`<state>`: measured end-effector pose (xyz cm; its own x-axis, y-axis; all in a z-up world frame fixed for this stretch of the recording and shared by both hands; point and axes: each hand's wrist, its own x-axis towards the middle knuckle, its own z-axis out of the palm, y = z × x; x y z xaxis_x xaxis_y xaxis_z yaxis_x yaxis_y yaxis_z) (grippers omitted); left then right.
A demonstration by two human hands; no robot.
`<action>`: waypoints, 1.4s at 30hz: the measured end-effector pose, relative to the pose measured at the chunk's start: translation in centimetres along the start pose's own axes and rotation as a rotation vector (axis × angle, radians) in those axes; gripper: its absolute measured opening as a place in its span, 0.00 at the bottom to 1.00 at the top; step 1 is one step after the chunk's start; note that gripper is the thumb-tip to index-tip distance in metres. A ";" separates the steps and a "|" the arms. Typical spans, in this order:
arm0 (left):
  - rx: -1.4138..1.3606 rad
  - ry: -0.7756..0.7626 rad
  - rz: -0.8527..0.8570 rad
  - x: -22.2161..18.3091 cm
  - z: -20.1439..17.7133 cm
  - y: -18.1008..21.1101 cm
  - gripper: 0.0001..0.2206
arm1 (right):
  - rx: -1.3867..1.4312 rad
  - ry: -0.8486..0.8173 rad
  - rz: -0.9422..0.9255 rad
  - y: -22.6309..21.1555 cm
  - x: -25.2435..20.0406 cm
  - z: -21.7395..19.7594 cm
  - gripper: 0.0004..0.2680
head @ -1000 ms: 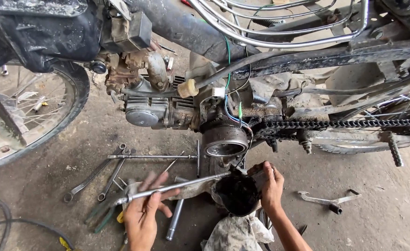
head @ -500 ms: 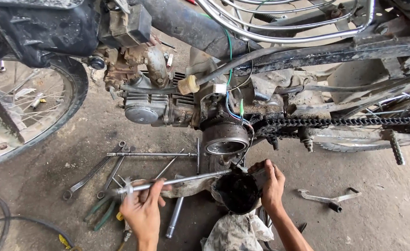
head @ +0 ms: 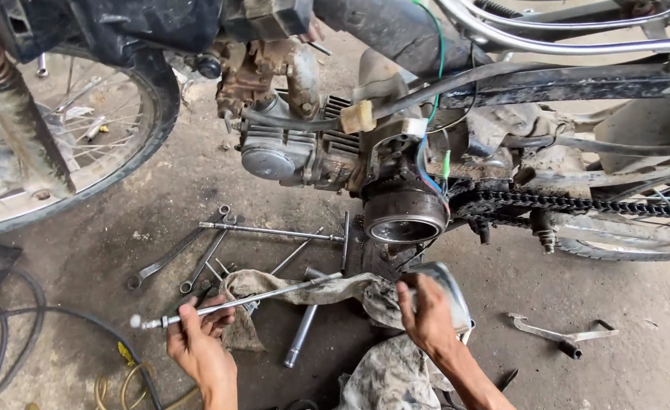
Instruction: Disassembling a motorcycle engine by removing the engine cover and disconnecting electrical wires.
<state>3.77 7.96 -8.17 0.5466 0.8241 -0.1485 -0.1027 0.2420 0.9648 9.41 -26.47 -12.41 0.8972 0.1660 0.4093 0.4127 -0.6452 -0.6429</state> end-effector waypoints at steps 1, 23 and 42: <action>-0.009 0.064 -0.035 0.1 -0.8 -0.7 0.13 | -0.042 -0.090 -0.083 1.0 -0.3 1.0 0.11; 0.585 -1.275 0.483 -17.6 10.0 -3.5 0.33 | 0.934 0.510 0.523 -5.3 0.9 -9.0 0.15; 0.392 -1.214 1.588 -20.0 13.6 -4.5 0.07 | 0.589 0.303 0.462 -7.6 0.7 -11.9 0.16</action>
<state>4.55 -16.60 -6.56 0.3522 -0.5818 0.7331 -0.8951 -0.4382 0.0822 5.05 -30.31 0.43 0.9506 -0.2851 0.1226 0.1019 -0.0862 -0.9910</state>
